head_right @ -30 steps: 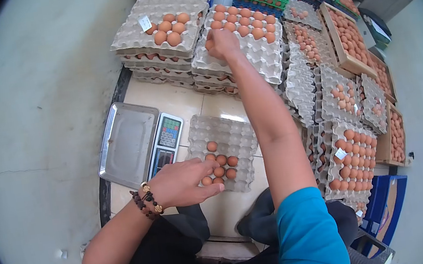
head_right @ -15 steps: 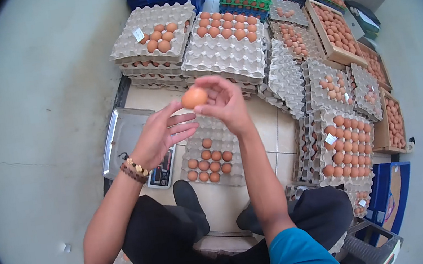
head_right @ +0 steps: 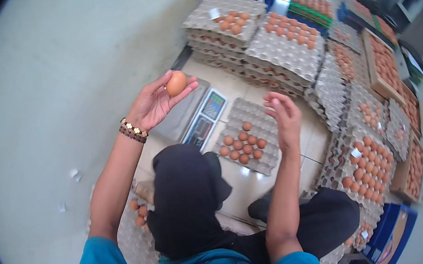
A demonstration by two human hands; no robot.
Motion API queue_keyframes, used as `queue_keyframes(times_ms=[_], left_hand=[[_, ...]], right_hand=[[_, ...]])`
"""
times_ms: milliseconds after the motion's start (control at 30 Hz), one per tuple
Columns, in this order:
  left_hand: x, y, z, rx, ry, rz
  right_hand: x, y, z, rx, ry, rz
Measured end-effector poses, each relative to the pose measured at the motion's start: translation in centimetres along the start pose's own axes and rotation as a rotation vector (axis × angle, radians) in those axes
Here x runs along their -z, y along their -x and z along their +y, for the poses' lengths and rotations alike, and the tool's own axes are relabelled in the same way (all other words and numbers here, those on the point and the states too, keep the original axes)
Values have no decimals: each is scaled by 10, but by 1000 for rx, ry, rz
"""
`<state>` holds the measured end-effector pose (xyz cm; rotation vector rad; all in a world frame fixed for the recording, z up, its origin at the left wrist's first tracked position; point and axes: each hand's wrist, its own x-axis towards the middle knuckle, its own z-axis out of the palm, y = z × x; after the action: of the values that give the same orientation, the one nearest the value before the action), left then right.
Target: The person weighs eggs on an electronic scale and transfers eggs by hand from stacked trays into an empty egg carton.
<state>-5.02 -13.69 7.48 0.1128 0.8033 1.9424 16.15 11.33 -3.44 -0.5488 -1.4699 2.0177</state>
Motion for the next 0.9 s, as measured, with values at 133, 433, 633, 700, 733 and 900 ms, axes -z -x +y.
queue_keyframes(times_ms=[133, 433, 633, 700, 733, 900], left_hand=[[89, 33, 7, -47, -18, 206], [301, -6, -80, -200, -613, 688], [321, -34, -105, -461, -1504, 779], [328, -32, -108, -505, -1669, 810], [324, -41, -113, -540, -1740, 797], [321, -43, -124, -587, -1741, 758]], right_hand=[[-5, 12, 13, -101, 28, 83], [28, 74, 107, -397, 56, 319], [58, 122, 161, -504, 205, 537], [58, 130, 176, -513, 187, 532], [62, 134, 183, -514, 194, 530], [66, 123, 187, -448, 190, 504]])
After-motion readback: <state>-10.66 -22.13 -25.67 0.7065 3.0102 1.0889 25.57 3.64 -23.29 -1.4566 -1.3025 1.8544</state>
